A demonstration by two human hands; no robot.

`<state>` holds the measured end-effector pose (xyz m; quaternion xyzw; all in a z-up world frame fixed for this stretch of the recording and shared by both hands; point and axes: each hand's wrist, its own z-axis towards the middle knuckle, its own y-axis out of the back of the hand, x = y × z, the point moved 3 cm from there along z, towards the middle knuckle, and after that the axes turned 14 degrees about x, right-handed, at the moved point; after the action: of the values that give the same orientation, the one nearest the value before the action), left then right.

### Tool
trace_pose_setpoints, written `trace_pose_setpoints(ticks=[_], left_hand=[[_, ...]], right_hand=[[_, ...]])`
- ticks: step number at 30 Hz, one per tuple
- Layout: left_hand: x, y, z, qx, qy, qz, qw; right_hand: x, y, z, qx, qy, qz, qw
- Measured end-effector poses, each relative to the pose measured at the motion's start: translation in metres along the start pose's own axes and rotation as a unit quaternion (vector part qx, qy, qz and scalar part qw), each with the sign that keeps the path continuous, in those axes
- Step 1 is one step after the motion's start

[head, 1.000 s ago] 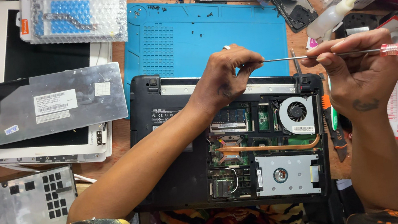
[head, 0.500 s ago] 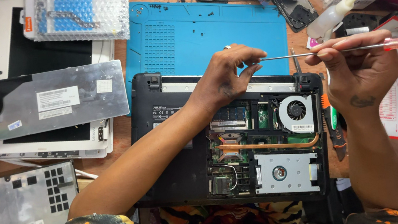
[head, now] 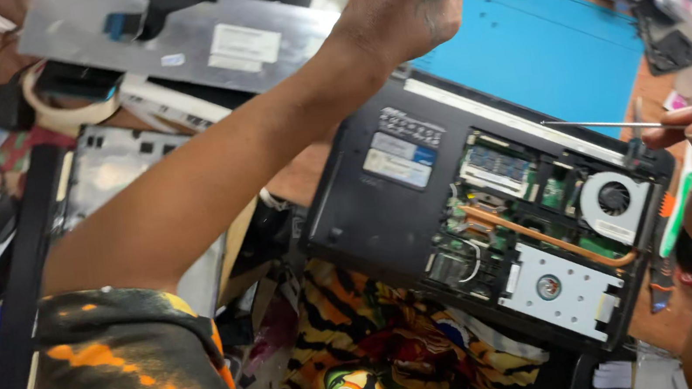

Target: The person uses a red-handled screwdriver to remove and reinstall screws on the back panel of a disassembled laptop. They repeatedly pick up screws from a blue mat, align them with screw holes, and tighten them into place on the laptop chassis.

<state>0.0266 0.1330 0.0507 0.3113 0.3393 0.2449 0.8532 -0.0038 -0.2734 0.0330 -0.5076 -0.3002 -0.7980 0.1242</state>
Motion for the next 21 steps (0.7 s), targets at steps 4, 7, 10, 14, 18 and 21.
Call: trace_pose_setpoints(ticks=[4,7,10,14,18,21], left_hand=[[-0.036,0.05,-0.058,-0.102,-0.073,0.194,0.973],[-0.053,0.065,-0.091,0.018,0.042,0.091,0.995],[-0.068,0.067,-0.127,0.217,0.288,-0.086,0.929],[-0.089,0.067,-0.155,0.274,0.372,-0.118,0.879],[-0.088,0.064,-0.164,0.248,0.398,-0.146,0.871],[-0.084,0.059,-0.167,0.258,0.403,-0.159,0.864]], right_hand=[[-0.001,-0.019,0.01,0.052,0.003,-0.033,0.998],[0.008,-0.036,0.017,0.087,0.013,-0.057,0.995],[0.015,-0.052,0.02,0.089,0.024,-0.066,0.994],[0.022,-0.063,0.018,0.09,0.021,-0.053,0.994],[0.031,-0.073,0.013,0.084,0.022,-0.024,0.996],[0.04,-0.086,0.014,0.081,0.024,-0.009,0.996]])
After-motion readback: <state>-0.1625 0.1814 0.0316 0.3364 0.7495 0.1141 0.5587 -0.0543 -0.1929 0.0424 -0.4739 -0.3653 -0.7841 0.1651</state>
